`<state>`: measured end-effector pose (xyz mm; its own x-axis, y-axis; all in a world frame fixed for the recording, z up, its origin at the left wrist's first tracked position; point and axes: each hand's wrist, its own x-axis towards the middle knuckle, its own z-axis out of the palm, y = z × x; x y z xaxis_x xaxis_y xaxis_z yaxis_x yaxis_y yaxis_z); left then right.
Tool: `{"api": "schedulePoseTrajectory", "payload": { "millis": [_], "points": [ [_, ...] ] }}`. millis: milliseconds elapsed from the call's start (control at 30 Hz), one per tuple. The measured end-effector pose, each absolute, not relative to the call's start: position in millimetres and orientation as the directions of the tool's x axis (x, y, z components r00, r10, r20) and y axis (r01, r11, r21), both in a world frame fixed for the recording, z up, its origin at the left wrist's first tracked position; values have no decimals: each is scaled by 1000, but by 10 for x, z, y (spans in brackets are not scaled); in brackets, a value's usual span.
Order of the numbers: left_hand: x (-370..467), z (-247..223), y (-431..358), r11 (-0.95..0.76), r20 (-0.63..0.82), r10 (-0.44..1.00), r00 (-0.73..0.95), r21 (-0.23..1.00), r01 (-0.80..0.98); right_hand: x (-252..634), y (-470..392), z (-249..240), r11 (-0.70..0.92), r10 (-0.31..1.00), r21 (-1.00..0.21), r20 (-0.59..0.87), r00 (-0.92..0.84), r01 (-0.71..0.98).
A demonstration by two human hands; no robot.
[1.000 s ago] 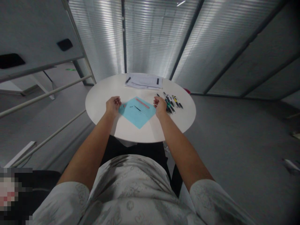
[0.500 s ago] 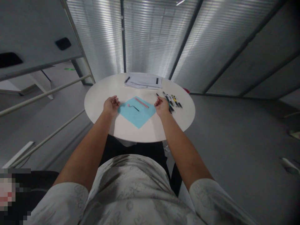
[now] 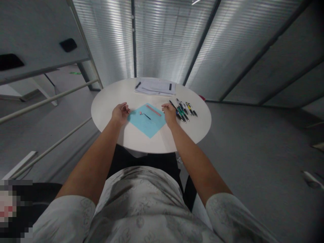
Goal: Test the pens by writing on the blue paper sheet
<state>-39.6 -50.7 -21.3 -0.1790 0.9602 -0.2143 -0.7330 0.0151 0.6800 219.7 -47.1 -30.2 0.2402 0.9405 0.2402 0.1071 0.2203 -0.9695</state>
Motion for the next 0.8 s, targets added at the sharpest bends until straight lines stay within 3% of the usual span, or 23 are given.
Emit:
{"api": "schedulePoseTrajectory", "payload": {
  "millis": [67,133,200,300,433,800],
  "points": [
    [-399,-215,-506,16,-209,962,-177,686,-727,2159,-534,-305,337,892,-840,430,142,424],
    [-400,-215,-504,14,-209,961,-179,686,-727,2124,-590,-298,426,847,-648,531,-26,632],
    [-399,-209,-506,13,-212,961,-179,679,-734,2087,-635,-289,462,830,-472,527,-180,750],
    [-392,-192,-517,23,-220,961,-168,670,-742,2037,-683,-282,435,867,-300,396,-304,849],
    [-381,-178,-536,18,-211,962,-170,676,-737,2010,-704,-290,423,890,-230,284,-356,876],
    [-401,-224,-500,15,-214,961,-174,670,-742,2005,-712,-266,335,909,-195,326,-261,922]
  ]
}}
